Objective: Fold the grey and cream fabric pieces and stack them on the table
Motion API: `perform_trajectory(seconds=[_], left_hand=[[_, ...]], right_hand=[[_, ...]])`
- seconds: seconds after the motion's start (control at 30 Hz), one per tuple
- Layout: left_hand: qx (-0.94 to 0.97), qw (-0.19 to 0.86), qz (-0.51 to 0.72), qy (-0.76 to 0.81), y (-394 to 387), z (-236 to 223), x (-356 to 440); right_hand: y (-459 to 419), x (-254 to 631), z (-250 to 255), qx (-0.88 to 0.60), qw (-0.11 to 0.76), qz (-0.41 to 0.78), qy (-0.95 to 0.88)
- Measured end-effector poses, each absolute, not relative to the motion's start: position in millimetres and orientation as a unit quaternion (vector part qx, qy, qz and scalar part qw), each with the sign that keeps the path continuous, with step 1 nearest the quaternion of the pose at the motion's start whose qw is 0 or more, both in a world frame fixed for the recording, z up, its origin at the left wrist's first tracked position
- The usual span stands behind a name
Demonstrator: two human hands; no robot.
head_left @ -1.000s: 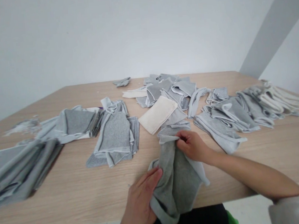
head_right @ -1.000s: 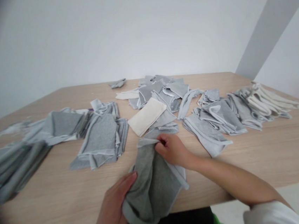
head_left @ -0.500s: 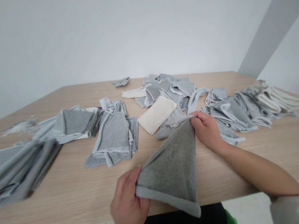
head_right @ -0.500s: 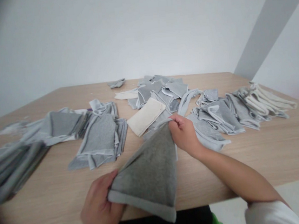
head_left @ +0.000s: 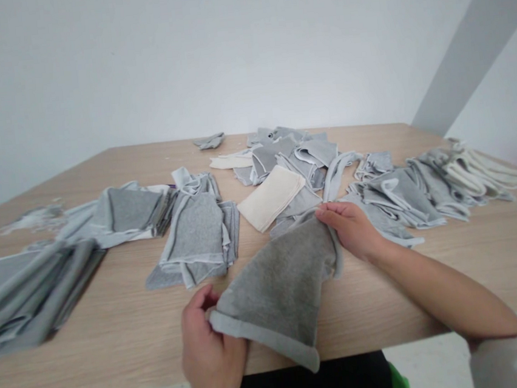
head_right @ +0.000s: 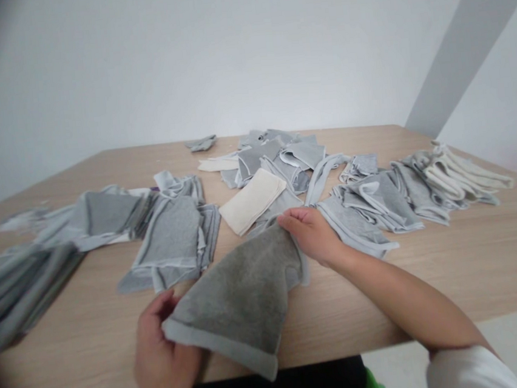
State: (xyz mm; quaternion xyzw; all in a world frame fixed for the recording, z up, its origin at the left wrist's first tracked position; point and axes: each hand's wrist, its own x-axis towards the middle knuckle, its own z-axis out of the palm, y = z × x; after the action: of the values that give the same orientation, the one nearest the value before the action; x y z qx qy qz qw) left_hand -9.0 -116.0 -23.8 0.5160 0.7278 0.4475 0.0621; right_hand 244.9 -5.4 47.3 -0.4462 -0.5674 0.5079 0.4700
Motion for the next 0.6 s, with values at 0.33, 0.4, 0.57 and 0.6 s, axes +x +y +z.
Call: perform_trajectory(seconds=[0.33,0.4,0.57,0.6], left_hand=[[0.42,0.16,0.605,0.657,-110.9,-21.5,-6.6],[0.414,0.13,0.6,0.672,-112.6,-18.6,-5.1],[0.416,0.192,0.538,0.707,-117.4,-13.3,-0.8],[0.41,0.217,0.539,0.703,-117.3,-12.7,-0.1]], right_hand=[[-24.7,243.0,52.4,-0.263,0.57,0.58,-0.518],[-28.4,242.8,53.5,-0.234,0.588,0.576,-0.518],[-35.5,242.4,57.9,-0.193,0.594,0.565,-0.539],[-36.8,242.5,58.5,-0.191,0.587,0.569,-0.543]])
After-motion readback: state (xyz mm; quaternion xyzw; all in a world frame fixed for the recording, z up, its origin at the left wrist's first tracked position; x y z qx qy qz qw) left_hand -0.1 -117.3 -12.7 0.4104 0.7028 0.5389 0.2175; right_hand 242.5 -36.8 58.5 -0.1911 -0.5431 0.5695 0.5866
